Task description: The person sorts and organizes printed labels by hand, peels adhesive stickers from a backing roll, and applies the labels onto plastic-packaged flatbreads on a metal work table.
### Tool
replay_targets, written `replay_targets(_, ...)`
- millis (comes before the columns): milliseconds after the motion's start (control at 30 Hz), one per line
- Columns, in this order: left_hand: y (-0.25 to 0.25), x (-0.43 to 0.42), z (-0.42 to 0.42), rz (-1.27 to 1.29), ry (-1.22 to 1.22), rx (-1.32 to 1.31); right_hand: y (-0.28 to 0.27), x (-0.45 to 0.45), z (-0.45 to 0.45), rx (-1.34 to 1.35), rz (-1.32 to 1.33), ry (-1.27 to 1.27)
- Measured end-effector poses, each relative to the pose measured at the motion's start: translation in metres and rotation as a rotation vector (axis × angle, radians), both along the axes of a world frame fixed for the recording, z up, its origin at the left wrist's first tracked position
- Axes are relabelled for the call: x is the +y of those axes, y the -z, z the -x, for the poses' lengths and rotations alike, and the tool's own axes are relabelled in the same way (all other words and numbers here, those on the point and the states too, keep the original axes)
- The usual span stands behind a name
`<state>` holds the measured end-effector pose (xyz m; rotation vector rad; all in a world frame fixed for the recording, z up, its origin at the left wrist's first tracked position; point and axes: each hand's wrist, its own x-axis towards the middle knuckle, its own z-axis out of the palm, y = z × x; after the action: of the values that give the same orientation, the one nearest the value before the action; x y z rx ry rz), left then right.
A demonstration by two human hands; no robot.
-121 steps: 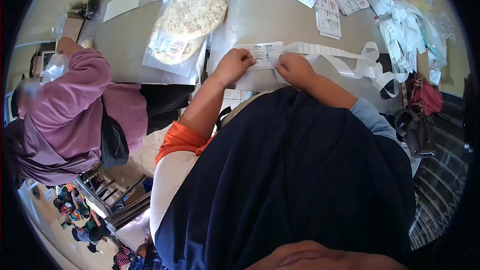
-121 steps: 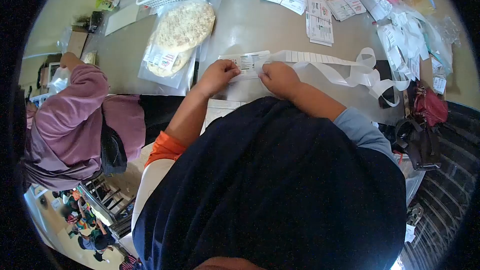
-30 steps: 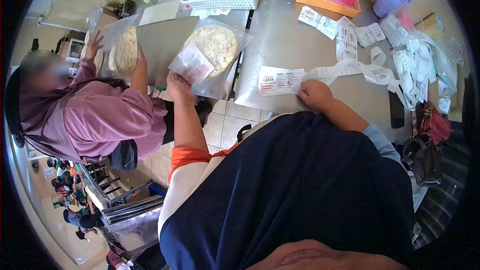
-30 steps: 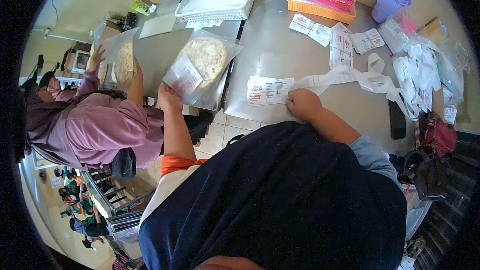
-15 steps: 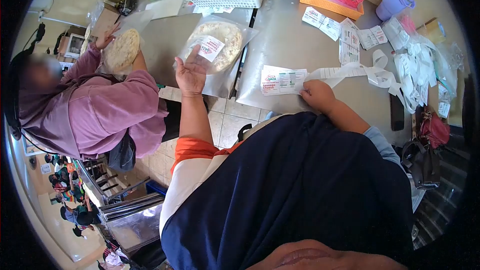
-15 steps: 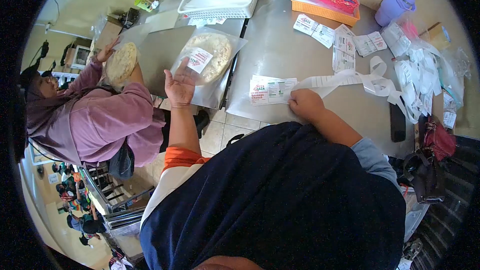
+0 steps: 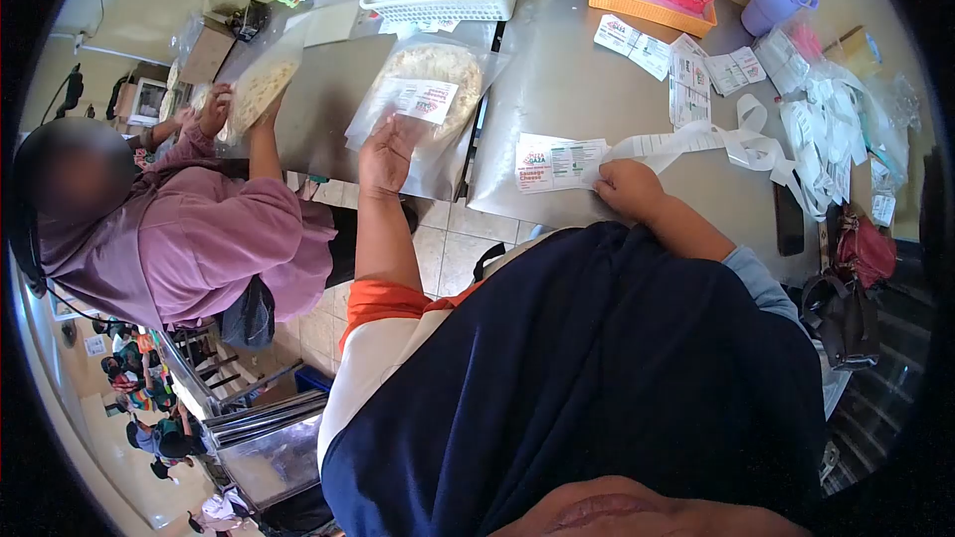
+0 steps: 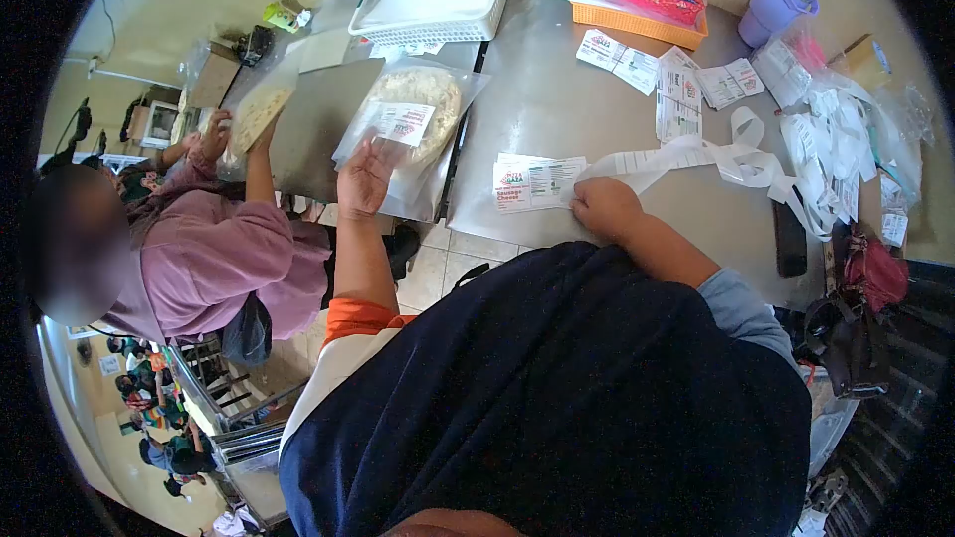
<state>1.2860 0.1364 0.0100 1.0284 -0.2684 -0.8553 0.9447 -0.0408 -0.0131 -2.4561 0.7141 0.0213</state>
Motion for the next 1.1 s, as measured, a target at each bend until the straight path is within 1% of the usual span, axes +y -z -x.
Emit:
replay_targets(67,-0.014,0.004,0.005,-0.062,0.014,0.0,-0.007,0.0,-0.001,0.058,-0.026,0.002)
replay_targets(167,-0.008,0.009,-0.004,-0.062,-0.151,0.119,-0.007,0.0,0.0,0.072,-0.024,0.002)
replay_targets(267,-0.003,0.01,-0.005,0.035,-0.149,0.144,-0.002,-0.001,-0.002,0.061,0.0,-0.003)
replay_targets(367,0.01,0.008,-0.013,0.147,-0.03,-0.024,-0.006,0.0,-0.004,0.081,-0.004,0.006)
replay_targets(400,0.009,0.007,-0.014,0.162,0.002,-0.027,-0.007,0.0,-0.004,0.09,-0.008,0.012)
replay_targets(500,0.007,0.002,-0.016,0.087,0.043,0.035,-0.006,0.001,-0.004,0.078,-0.009,0.015)
replay_targets(600,0.007,-0.004,-0.012,-0.246,-0.14,-0.185,-0.007,0.002,-0.003,0.082,-0.011,0.024)
replay_targets(700,0.011,-0.001,-0.012,-0.358,-0.235,-0.338,-0.009,0.003,-0.004,0.107,-0.034,0.037)
replay_targets(800,0.012,-0.006,0.002,-0.31,-0.581,-0.209,-0.005,0.002,-0.002,0.075,-0.026,0.032)
replay_targets(900,0.006,0.0,0.013,-0.274,-0.715,-0.234,-0.005,0.004,-0.002,0.059,-0.024,0.047)
replay_targets(933,0.016,0.01,0.003,-0.313,-0.649,-0.214,-0.005,0.004,-0.002,0.05,-0.021,0.05)
replay_targets(1000,0.035,0.022,-0.013,-0.473,-0.819,-0.403,-0.004,0.005,-0.002,0.032,-0.016,0.056)
replay_targets(1033,0.013,0.019,-0.002,-0.553,-0.9,-0.5,-0.002,0.004,-0.002,0.009,-0.027,0.044)
replay_targets(1067,-0.005,0.015,0.02,-0.892,-1.126,-0.734,0.002,0.001,-0.002,-0.011,-0.042,0.037)
replay_targets(1100,-0.023,0.015,0.035,-0.879,-1.122,-1.012,0.005,0.0,0.0,-0.025,-0.06,0.036)
